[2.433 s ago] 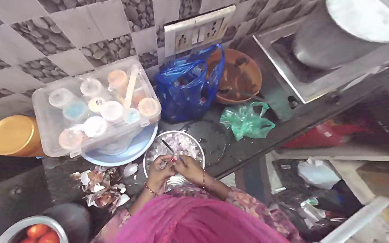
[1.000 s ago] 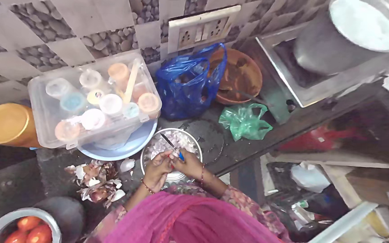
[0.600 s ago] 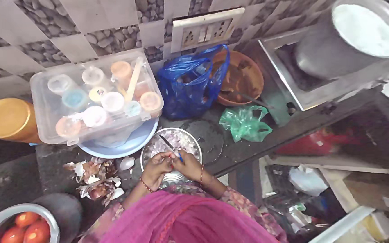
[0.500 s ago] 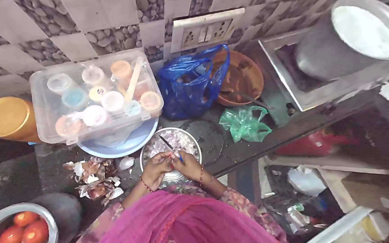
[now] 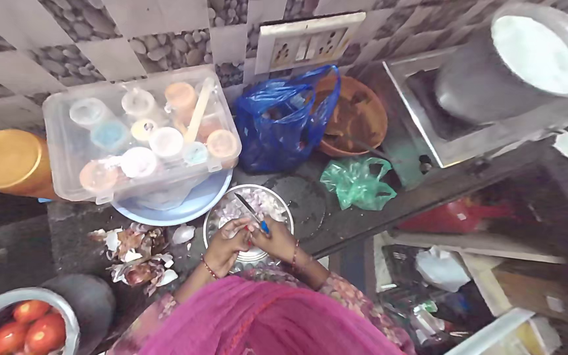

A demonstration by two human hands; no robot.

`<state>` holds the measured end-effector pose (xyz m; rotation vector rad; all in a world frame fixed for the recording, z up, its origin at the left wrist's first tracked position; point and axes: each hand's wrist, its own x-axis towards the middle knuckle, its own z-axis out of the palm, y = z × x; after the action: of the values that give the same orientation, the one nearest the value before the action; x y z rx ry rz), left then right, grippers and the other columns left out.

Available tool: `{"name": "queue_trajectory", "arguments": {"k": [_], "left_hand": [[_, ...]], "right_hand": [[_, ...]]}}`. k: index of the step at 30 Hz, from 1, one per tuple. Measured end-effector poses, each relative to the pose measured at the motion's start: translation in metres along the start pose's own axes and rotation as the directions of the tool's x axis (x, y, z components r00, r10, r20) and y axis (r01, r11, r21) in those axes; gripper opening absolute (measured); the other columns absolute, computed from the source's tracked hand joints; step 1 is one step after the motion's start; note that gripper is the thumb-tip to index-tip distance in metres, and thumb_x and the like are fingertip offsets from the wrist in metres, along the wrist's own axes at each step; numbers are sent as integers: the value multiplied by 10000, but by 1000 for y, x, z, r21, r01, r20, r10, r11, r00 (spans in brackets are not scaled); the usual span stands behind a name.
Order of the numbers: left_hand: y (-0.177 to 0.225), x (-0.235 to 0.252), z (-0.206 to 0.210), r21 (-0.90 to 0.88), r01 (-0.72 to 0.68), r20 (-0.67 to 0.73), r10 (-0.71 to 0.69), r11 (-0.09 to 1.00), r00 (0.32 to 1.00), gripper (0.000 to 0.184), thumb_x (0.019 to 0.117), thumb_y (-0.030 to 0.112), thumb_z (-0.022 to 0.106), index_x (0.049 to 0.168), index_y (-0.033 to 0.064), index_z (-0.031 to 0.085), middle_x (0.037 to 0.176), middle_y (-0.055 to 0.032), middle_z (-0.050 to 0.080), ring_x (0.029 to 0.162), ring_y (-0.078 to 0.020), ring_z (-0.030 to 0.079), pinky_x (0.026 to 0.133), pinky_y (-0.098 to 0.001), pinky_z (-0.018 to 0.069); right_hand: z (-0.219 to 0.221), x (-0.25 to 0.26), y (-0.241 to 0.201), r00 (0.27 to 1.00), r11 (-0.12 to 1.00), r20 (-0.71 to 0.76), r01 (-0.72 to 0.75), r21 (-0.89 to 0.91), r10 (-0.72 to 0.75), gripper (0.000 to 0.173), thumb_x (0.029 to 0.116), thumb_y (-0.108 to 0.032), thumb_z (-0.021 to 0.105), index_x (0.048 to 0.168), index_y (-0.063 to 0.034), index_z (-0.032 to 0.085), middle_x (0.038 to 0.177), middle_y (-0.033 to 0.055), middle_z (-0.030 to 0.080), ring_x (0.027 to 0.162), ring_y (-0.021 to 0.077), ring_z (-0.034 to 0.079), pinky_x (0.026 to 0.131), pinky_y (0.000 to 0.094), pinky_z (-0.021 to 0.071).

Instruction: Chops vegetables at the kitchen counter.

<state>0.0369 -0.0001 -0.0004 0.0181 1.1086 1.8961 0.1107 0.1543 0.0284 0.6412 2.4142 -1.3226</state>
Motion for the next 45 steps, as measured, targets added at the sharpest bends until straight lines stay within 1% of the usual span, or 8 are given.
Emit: {"name": "queue_trajectory", "arguments": {"k": [6,13,25,30,34,37,41,45], "left_hand": [[3,-1,3,54,35,-35,-33,998,999,324,819,-126,562,1107,10,621,824,12,691,649,-35,628,610,-194,541],[-3,2,-3,37,35,0,-35,999,999,322,780,-83,616,1074,39,660,888,1,699,696,-49,642,639,-215,556],[-2,1,-4,64,24,46,-27,998,999,263,798,-85,611,997,88,619,808,40,662,629,-19,598,591,-188,522],[-2,3,-1,57,36,-4,-35,998,999,261,789,-103,607,955,97,596,770,48,648,609,-18,587,586,-189,519],[5,3,5,103,48,-70,-41,994,997,219,877,-73,560,1071,27,585,818,17,655,654,-43,610,606,-201,533],[14,5,4,119,53,-131,-37,991,991,258,908,-78,538,1150,-17,604,898,-15,691,704,-52,640,622,-203,543],[21,3,2,105,20,-147,-4,994,989,454,844,-127,543,1296,-80,553,1089,-104,713,920,-117,700,809,-251,578],[24,4,3,154,20,-171,6,988,985,528,788,-138,575,1311,-90,526,1141,-139,697,963,-151,703,836,-275,582]], "right_hand": [[-2,-1,-3,999,1000,34,4,-21,-3,453,1043,-381,525,1061,66,595,822,138,600,747,244,594,726,441,501],[-1,0,0,998,1000,52,27,-3,-27,446,1046,-378,505,1063,58,593,815,133,602,740,236,600,717,435,506],[4,1,2,994,997,101,43,-64,-37,452,1084,-360,410,1007,42,601,796,144,593,749,264,605,713,454,497],[6,2,1,997,996,76,38,-83,-32,490,1093,-365,391,980,59,609,794,158,600,756,276,613,720,463,499],[2,0,-2,1000,995,17,26,-93,-24,483,1080,-365,431,1001,73,619,807,172,619,767,295,628,732,477,509],[-13,-1,-8,1000,987,4,-15,-159,16,413,1048,-341,474,1072,50,603,891,185,635,842,317,645,778,511,514],[-31,-3,-15,1000,975,-4,-1,-223,0,416,1082,-261,350,1187,28,631,1127,195,663,1044,309,673,928,498,524],[-35,1,-22,992,934,-120,-15,-358,-31,417,1092,-259,375,1290,-34,665,1215,188,673,1129,344,659,964,529,511]]}}
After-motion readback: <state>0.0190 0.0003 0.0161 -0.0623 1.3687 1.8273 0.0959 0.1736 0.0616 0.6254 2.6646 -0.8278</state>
